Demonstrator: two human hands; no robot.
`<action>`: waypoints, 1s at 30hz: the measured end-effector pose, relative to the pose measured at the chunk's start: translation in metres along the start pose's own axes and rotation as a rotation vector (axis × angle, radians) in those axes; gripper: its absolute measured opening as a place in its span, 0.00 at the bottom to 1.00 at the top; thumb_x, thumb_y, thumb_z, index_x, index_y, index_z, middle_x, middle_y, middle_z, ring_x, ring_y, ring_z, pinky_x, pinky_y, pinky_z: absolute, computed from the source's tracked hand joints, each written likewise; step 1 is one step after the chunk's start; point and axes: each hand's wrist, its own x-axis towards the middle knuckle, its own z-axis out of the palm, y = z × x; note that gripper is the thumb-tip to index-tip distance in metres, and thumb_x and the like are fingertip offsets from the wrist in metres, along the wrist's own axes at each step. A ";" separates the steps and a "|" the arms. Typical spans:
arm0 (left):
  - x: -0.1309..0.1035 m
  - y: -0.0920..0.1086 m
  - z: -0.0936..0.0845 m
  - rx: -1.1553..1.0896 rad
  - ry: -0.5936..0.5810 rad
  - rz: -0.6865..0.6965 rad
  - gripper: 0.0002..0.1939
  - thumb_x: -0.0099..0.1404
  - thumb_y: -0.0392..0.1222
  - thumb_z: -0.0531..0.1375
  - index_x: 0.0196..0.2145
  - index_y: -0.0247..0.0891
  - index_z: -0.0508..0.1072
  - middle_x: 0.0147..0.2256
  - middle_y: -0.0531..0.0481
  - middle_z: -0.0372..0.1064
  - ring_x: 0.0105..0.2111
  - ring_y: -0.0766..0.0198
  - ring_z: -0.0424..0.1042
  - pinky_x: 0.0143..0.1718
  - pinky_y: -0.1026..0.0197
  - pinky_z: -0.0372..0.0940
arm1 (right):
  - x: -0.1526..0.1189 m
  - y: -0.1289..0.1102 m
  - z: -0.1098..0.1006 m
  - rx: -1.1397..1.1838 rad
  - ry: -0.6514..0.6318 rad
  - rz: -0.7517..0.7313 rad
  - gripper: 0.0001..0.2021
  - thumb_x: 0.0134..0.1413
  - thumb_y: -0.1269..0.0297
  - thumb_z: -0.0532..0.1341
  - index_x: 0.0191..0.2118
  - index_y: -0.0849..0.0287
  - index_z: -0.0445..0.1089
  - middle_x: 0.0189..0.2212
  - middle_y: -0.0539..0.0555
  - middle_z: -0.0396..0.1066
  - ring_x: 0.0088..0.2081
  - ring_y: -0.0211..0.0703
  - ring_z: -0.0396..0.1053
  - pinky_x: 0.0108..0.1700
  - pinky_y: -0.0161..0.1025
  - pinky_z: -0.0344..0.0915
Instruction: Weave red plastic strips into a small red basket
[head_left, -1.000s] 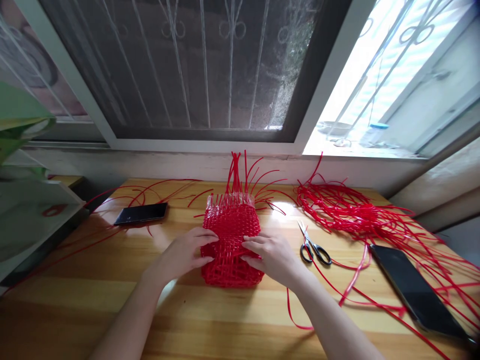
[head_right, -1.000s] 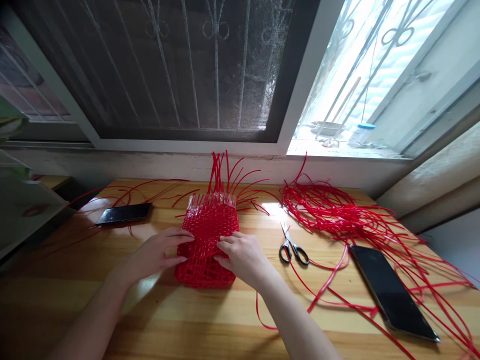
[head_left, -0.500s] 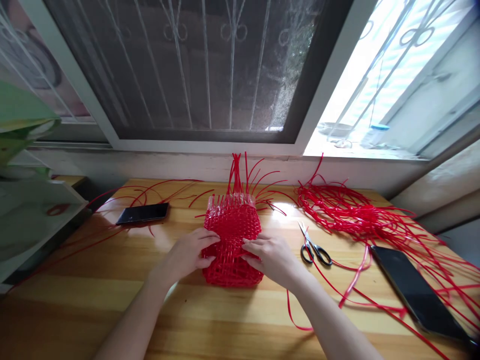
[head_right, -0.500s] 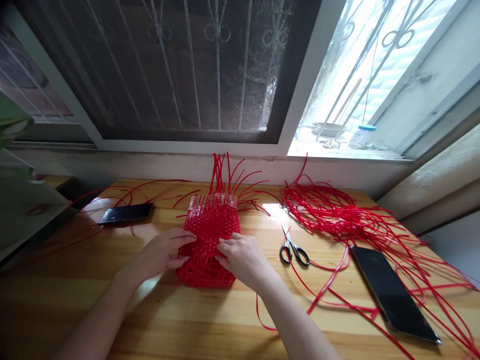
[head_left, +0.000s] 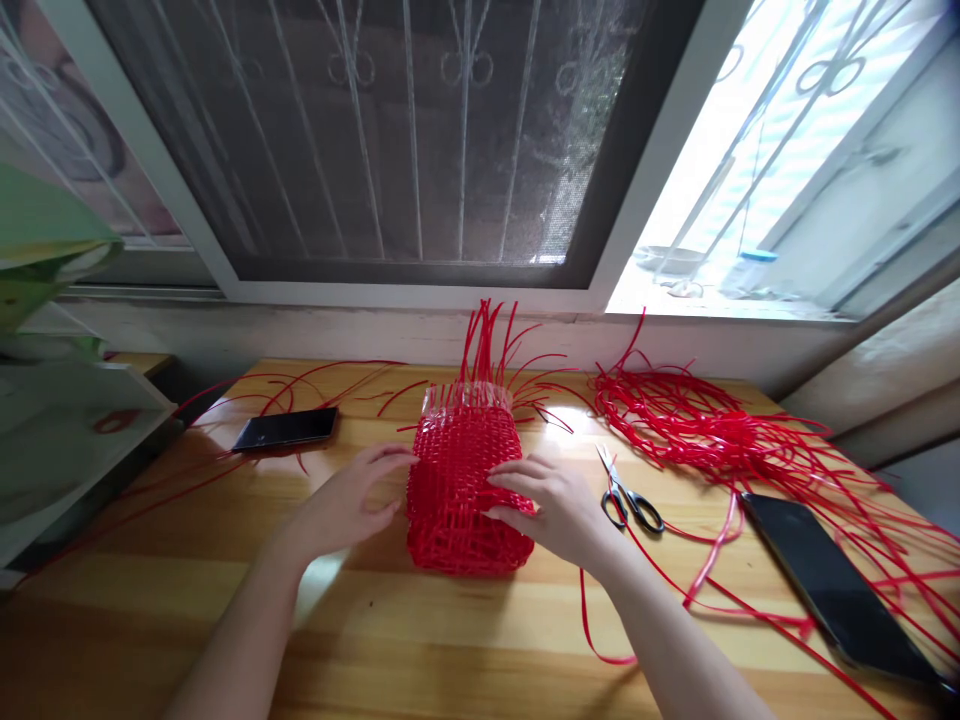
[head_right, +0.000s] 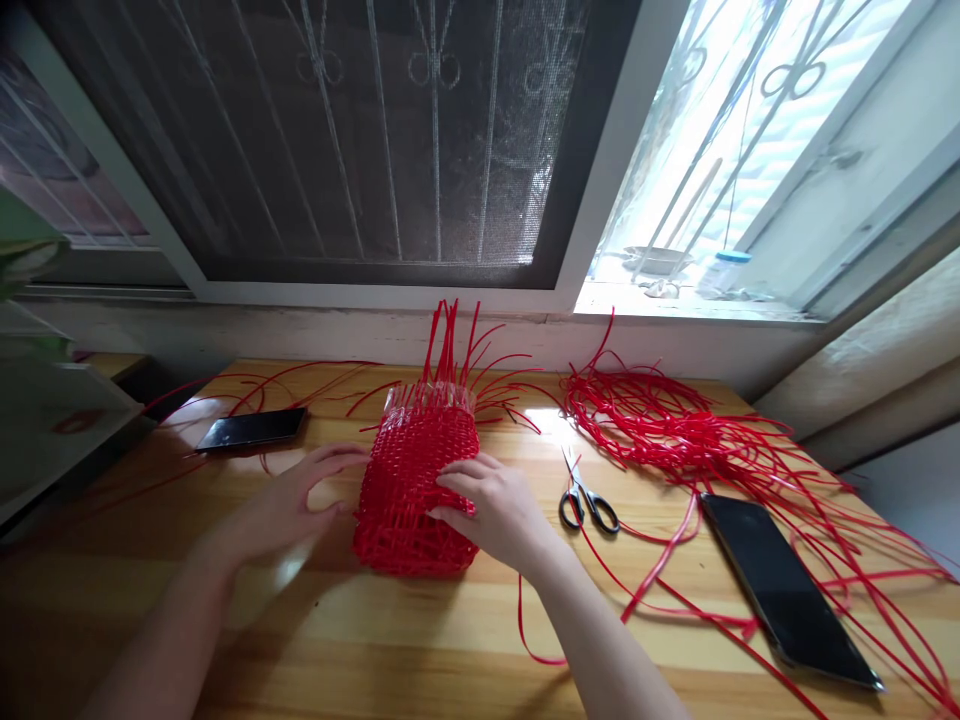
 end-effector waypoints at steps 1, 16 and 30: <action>-0.001 -0.004 -0.001 -0.054 -0.016 -0.029 0.32 0.60 0.34 0.61 0.61 0.49 0.63 0.62 0.48 0.60 0.62 0.52 0.62 0.63 0.45 0.58 | 0.000 0.003 -0.002 0.025 0.047 0.064 0.15 0.58 0.52 0.63 0.42 0.58 0.76 0.40 0.58 0.75 0.37 0.45 0.72 0.39 0.41 0.69; 0.002 0.036 0.017 -0.083 0.173 0.008 0.30 0.66 0.46 0.58 0.64 0.49 0.56 0.68 0.47 0.49 0.68 0.55 0.50 0.67 0.45 0.49 | -0.002 0.039 0.015 0.475 -0.030 0.741 0.18 0.62 0.51 0.45 0.32 0.58 0.62 0.35 0.56 0.74 0.29 0.43 0.74 0.40 0.43 0.67; 0.011 0.051 0.066 0.215 0.016 0.115 0.43 0.55 0.56 0.68 0.64 0.44 0.59 0.69 0.42 0.46 0.69 0.45 0.42 0.67 0.35 0.46 | -0.016 -0.008 -0.023 0.721 -0.371 0.645 0.14 0.57 0.52 0.57 0.37 0.59 0.68 0.19 0.46 0.55 0.23 0.34 0.53 0.24 0.33 0.50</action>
